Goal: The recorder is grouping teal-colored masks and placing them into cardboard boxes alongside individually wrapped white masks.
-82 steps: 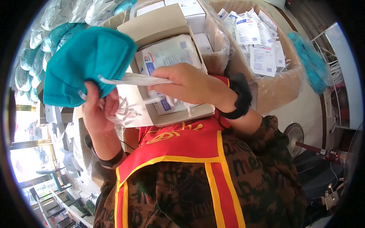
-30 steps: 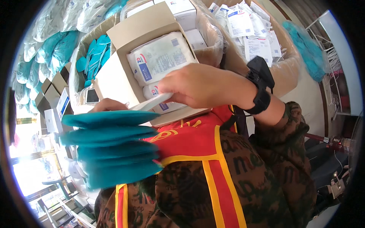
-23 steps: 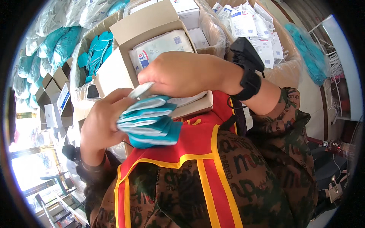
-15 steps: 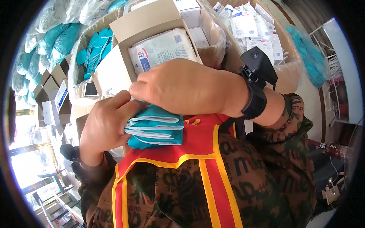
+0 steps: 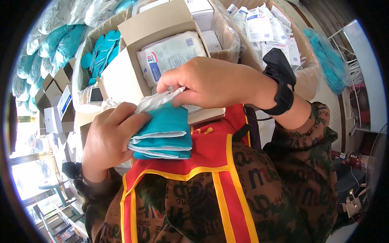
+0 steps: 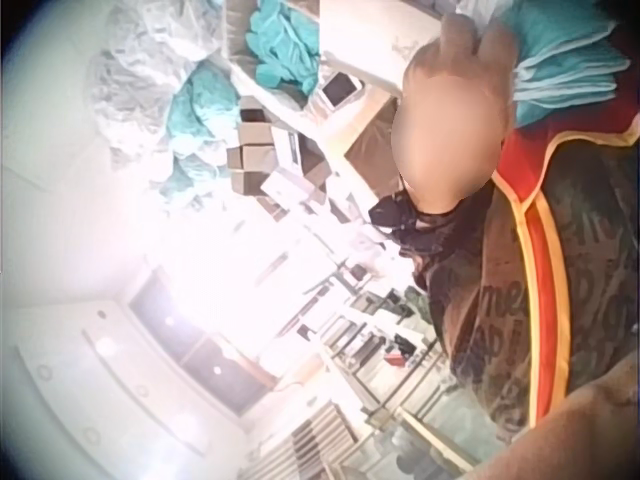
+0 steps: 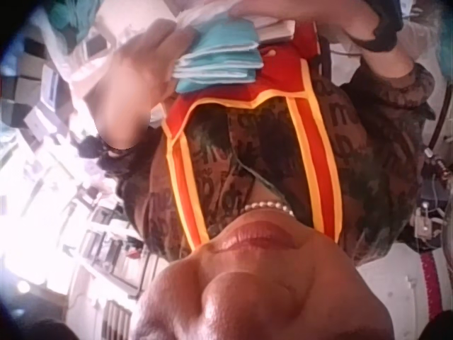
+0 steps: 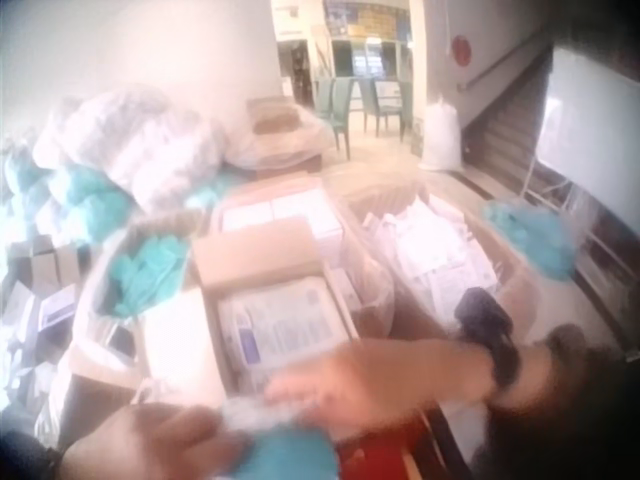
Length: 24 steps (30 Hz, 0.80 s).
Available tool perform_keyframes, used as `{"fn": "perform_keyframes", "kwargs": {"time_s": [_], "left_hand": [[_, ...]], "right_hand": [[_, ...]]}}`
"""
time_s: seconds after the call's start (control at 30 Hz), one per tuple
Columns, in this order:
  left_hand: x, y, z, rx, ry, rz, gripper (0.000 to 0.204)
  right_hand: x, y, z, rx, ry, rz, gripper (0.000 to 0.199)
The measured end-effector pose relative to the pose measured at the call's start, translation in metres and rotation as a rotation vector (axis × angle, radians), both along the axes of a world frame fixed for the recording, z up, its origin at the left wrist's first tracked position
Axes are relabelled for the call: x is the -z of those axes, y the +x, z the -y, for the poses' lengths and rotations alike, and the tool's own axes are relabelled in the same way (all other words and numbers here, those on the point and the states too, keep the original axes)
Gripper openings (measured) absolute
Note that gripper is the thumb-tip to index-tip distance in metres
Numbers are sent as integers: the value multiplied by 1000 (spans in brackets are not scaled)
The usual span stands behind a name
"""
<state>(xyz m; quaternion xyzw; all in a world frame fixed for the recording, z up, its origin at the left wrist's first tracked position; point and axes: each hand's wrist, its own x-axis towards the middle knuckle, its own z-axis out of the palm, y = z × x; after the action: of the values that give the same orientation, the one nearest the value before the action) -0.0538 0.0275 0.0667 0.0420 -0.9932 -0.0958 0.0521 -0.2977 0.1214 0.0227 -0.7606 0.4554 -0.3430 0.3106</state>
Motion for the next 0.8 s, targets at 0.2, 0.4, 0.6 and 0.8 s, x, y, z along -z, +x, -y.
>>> {"fn": "perform_keyframes", "kwargs": {"time_s": [0.2, 0.4, 0.6, 0.8], "left_hand": [[1, 1, -2, -14, 6, -14, 36], [-3, -4, -5, 0, 33, -21, 26], [-1, -3, -5, -9, 38, -32, 25], [-1, -2, -3, -19, 10, 6, 36]], "right_hand": [[-4, -2, -3, 5, 176, 22, 20], [-8, 3, -5, -90, 283, 109, 20], [-2, 0, -7, 106, -165, -254, 13], [-4, -3, 1, 16, -75, -169, 14]]}}
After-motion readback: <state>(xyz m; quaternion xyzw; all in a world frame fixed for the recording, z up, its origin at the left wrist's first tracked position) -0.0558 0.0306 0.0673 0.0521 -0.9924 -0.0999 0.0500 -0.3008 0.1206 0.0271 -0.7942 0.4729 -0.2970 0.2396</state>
